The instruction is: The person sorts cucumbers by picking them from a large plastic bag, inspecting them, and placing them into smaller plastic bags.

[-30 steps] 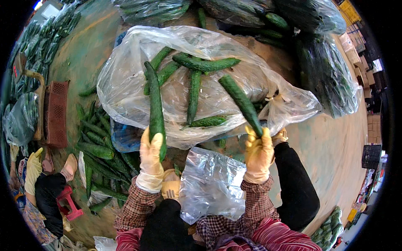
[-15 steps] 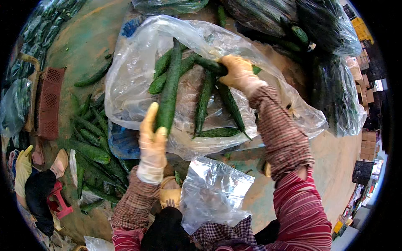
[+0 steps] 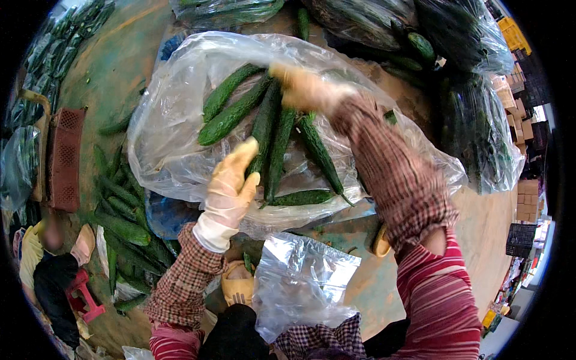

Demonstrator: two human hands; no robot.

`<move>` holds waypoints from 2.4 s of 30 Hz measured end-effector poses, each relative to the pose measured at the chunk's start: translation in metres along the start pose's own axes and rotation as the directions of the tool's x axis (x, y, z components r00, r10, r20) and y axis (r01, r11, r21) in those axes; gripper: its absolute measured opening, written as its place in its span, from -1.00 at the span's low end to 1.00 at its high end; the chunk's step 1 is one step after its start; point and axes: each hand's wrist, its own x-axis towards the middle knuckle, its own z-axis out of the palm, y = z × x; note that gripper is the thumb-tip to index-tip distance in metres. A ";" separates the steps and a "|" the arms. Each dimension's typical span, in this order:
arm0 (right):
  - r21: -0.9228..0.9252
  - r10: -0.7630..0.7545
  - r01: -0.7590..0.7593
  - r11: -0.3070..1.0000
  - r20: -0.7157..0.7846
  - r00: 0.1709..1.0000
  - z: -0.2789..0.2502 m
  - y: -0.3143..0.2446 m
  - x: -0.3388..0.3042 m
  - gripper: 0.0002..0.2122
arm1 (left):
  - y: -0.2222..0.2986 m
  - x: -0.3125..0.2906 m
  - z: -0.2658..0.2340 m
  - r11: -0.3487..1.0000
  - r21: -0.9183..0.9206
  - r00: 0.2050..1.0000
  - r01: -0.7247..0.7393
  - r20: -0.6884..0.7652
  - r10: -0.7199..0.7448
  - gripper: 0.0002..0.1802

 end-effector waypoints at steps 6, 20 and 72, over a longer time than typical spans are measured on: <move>-0.625 -0.237 0.119 0.771 -0.110 0.965 -0.125 0.012 -0.019 -0.82 | -0.018 0.038 -0.090 0.999 -0.053 0.958 -0.012 -0.287 -0.003 -0.10; 0.837 0.398 0.142 -0.529 0.097 0.912 0.021 -0.156 -0.154 -0.43 | 0.066 -0.058 -0.049 0.623 -0.614 0.867 0.485 0.244 -0.434 -0.65; 0.897 0.527 0.368 0.243 -0.441 0.727 -0.173 -0.196 -0.184 -0.52 | 0.158 -0.180 -0.107 0.786 -0.618 0.952 0.005 -0.237 -0.192 -0.31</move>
